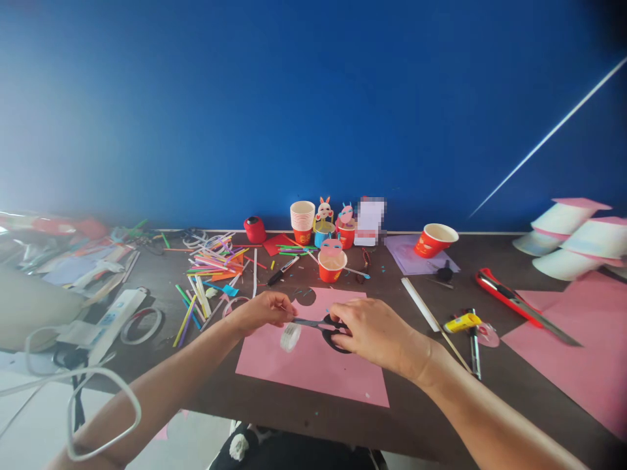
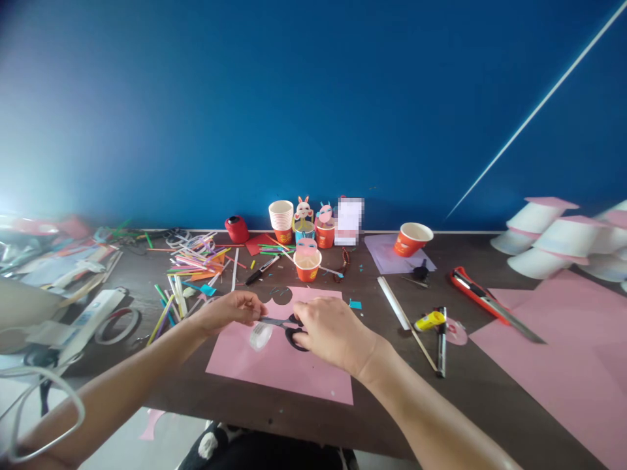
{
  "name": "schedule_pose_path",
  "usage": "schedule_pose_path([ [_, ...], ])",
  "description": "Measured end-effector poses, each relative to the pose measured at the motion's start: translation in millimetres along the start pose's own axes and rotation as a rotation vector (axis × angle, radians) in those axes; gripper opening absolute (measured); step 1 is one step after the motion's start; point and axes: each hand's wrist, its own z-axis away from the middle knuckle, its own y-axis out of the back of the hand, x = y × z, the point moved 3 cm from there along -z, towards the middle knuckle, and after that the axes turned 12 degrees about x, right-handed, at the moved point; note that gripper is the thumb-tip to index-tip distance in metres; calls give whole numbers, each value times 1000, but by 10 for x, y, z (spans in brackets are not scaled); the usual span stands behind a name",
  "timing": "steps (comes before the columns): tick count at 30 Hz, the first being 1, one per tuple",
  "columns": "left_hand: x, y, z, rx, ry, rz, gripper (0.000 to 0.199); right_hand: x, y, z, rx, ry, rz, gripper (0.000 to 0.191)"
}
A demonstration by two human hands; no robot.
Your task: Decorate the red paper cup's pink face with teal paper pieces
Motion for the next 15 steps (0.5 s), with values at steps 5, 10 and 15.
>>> schedule_pose_path([
  [5,-26,14,-22,28,32,102,25,5,-25,41,11,-13,10,12],
  [10,-12,72,-85,150,0,290,24,216,-154,262,95,-149,-89,17],
  [15,41,94,-257,263,-19,406,26,478,-483,548,111,-346,-33,13],
])
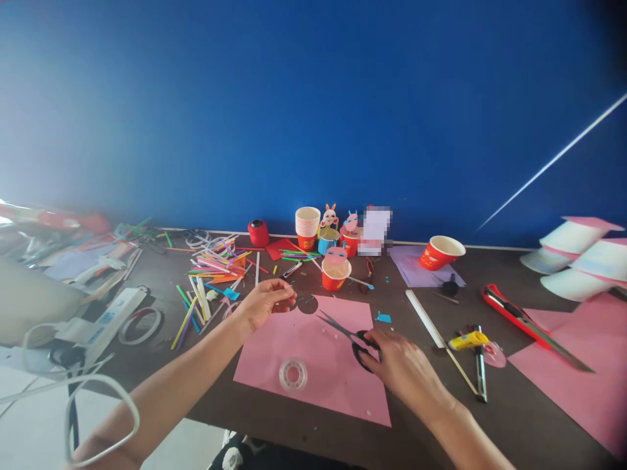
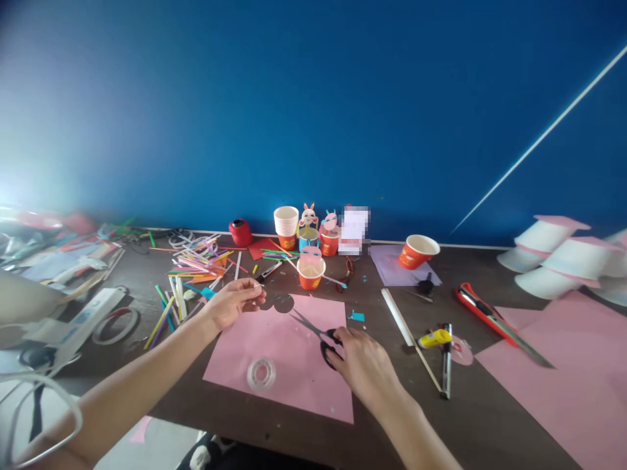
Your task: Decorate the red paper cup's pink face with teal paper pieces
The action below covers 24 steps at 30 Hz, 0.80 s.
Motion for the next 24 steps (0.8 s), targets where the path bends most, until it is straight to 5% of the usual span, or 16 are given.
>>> schedule_pose_path([
  [5,96,-150,-173,9,-80,-14,28,84,-166,6,-100,-39,140,13],
  [11,215,-272,-293,-31,-191,-90,27,19,-72,-221,-305,141,268,13],
  [14,265,-314,-321,-52,-253,-144,29,-108,193,-512,-241,197,109,4],
  [18,335,-411,-286,-80,-364,-315,31,-376,589,-1046,43,161,-272,18],
  [24,418,-520,-203,-60,-555,-426,39,-669,481,-1429,-111,235,-422,9],
])
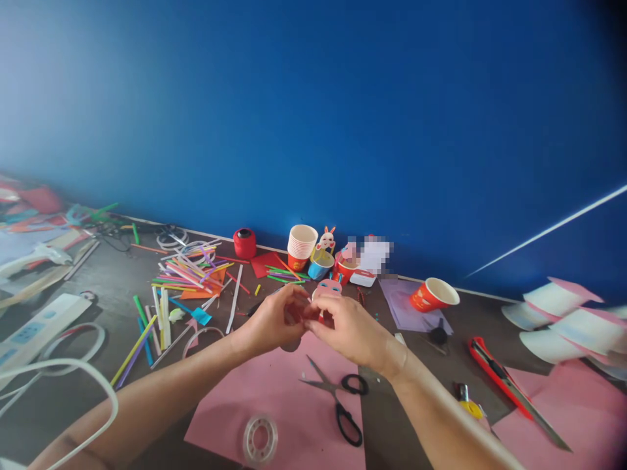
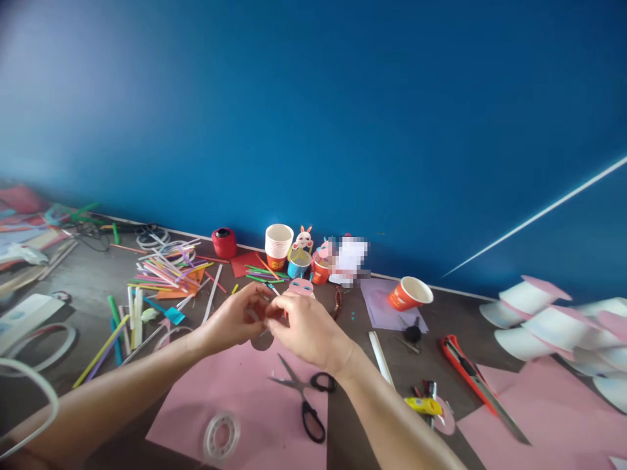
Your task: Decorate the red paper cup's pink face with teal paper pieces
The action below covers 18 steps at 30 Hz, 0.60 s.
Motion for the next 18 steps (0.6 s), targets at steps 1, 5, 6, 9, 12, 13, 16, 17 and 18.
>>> schedule_pose_path([
  [1,7,-1,0,2,-14,-22,40,10,-35,-15,-28,-10,-13,9],
  [5,6,15,-1,-1,-27,-62,39,42,-89,-23,-82,-45,-73,12],
  [6,-1,24,-1,-5,-26,-55,38,46,-87,-22,-84,-44,-96,12],
  [9,-59,65,6,-11,-55,-6,47,96,-58,-28,-82,-64,-211,11],
  [12,-192,90,7,18,-147,12,70,298,25,-73,5,-171,-399,14],
  [13,-257,87,0,52,-155,9,69,409,71,-101,92,-222,-476,15],
  [16,-490,34,-60,236,-14,50,45,830,214,-179,542,-369,-733,19],
  [17,-559,-6,-88,277,55,90,40,975,225,-196,660,-417,-801,20],
  [18,-616,-56,-118,298,125,158,37,1113,207,-210,738,-476,-871,21],
])
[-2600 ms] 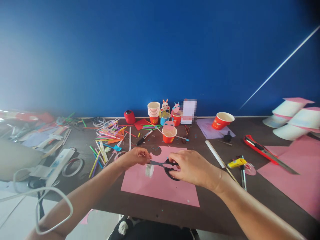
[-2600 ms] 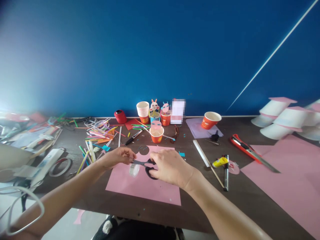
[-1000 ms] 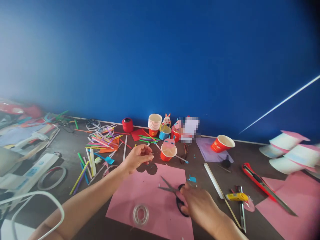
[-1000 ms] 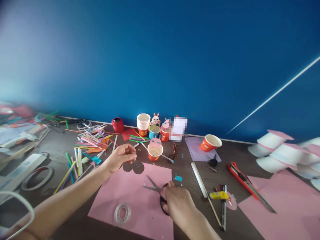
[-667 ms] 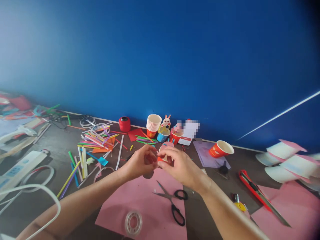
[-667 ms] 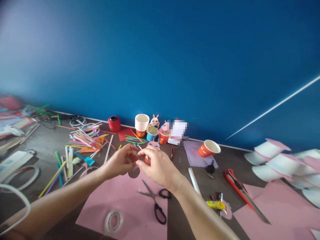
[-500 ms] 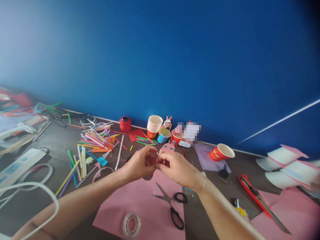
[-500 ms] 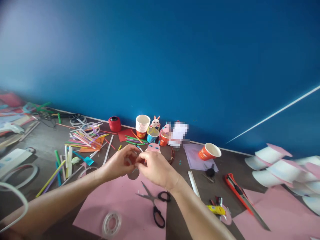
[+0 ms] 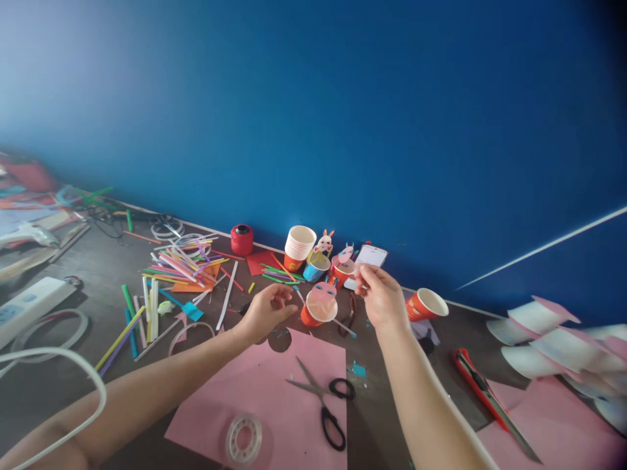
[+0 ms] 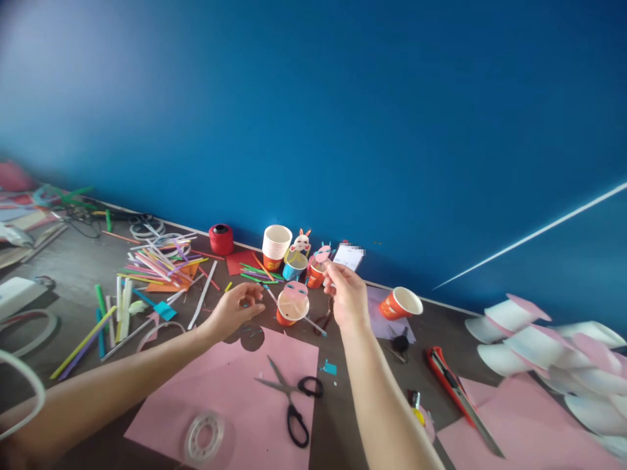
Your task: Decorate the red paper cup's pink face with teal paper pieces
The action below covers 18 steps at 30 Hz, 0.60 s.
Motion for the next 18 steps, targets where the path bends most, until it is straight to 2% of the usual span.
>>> schedule_pose_path([
  [2,-89,-111,-37,6,159,148,34,215,56,-120,83,-140,-81,24],
  [4,-131,-201,-67,24,268,264,32,410,54,-166,63,-238,-80,26],
  [6,-141,-257,-93,64,308,323,31,549,26,-166,23,-275,-60,26],
  [10,-113,-323,-136,79,286,376,29,658,-71,-132,-50,-283,-31,25],
  [18,-51,-415,-205,-22,203,277,30,584,-265,-83,-189,-189,-2,28],
])
